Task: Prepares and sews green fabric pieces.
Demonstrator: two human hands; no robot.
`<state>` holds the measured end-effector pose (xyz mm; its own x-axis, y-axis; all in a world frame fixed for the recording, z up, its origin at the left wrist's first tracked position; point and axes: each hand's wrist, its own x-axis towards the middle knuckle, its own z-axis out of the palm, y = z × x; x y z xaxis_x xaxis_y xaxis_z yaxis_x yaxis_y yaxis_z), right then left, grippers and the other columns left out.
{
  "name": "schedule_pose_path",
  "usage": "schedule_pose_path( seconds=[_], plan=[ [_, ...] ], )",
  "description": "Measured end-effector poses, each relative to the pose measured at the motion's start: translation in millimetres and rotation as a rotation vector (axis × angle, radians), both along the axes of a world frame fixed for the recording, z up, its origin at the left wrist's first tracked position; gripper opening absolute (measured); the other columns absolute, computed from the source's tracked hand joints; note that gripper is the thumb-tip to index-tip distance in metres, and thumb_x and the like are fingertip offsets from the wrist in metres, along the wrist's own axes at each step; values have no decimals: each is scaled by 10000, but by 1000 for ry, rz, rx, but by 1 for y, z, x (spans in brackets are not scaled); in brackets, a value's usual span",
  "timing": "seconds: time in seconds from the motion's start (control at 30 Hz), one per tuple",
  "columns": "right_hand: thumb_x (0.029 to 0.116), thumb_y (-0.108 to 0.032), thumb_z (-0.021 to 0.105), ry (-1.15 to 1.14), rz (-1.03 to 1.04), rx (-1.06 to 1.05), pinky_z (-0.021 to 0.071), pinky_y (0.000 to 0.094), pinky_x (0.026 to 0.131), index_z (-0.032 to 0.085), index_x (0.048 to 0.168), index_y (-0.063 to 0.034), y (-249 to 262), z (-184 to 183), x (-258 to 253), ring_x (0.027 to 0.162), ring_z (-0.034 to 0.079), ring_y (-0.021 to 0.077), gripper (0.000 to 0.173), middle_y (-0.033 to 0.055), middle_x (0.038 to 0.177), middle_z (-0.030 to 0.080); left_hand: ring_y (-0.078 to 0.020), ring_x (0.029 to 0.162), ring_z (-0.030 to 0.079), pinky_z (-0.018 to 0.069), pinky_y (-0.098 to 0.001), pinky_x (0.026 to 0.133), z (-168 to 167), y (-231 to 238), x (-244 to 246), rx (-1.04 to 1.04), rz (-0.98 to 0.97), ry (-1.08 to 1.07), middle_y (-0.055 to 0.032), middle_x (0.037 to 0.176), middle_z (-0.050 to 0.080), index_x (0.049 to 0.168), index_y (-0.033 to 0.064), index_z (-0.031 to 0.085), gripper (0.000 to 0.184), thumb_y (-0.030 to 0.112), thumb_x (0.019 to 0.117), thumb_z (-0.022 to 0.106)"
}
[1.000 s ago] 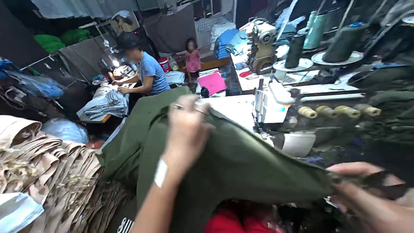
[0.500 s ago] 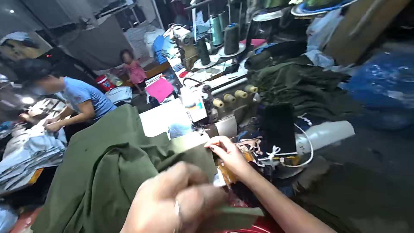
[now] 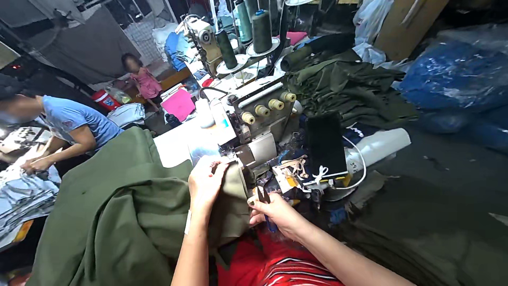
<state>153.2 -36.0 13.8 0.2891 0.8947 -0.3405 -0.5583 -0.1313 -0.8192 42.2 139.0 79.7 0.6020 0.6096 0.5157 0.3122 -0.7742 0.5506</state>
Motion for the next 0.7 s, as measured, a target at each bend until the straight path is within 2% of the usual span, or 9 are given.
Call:
schedule_pose_path(
  seconds=[0.17,0.27,0.33,0.4,0.47,0.6,0.7],
  plan=[
    [878,-9,742,-219,33,42,649,356,622,650,909,-11,3,-12,-5,631,719,187,98,69,811,720,-90,899,695,594,-357,797,6,-1,3,-30,-6,18,17,1024,728,1014,163,760,110,176,907,780],
    [898,-31,733,-255,46,28,634,323,579,645,923,-25,-5,-10,-4,587,709,163,91,54,750,721,-80,793,660,576,-282,707,14,4,5,-73,-76,-8,2,970,703,978,134,728,118,107,882,792],
    [907,-32,716,-221,53,3,614,313,543,615,946,-40,-14,-7,-2,560,693,161,109,51,718,705,-94,733,654,564,-301,656,19,9,5,-116,-76,59,6,899,711,958,140,723,115,115,876,800],
    [889,-20,717,-175,44,-16,588,299,510,604,947,-50,-24,-8,0,532,670,152,130,43,687,688,-102,738,668,571,-348,671,24,11,3,-160,-34,157,23,857,721,940,156,740,94,164,878,811],
    [868,-13,726,-136,33,-36,560,285,483,606,932,-59,-32,-10,-1,510,652,140,143,36,652,675,-75,755,677,576,-336,697,27,11,1,-211,5,188,47,841,729,924,168,760,74,173,875,816],
    [829,0,751,-88,14,-49,540,277,456,594,942,-69,-34,-17,-3,480,624,132,206,34,646,659,-43,857,706,599,-286,797,22,7,-4,-284,0,107,42,933,756,960,134,785,71,115,892,786],
    [788,28,771,-60,-10,-61,539,283,444,542,993,-73,-31,-21,-4,474,615,144,324,46,683,653,-46,799,689,591,-295,737,20,5,1,-232,32,132,53,913,739,974,157,774,73,159,902,785]
  ],
)
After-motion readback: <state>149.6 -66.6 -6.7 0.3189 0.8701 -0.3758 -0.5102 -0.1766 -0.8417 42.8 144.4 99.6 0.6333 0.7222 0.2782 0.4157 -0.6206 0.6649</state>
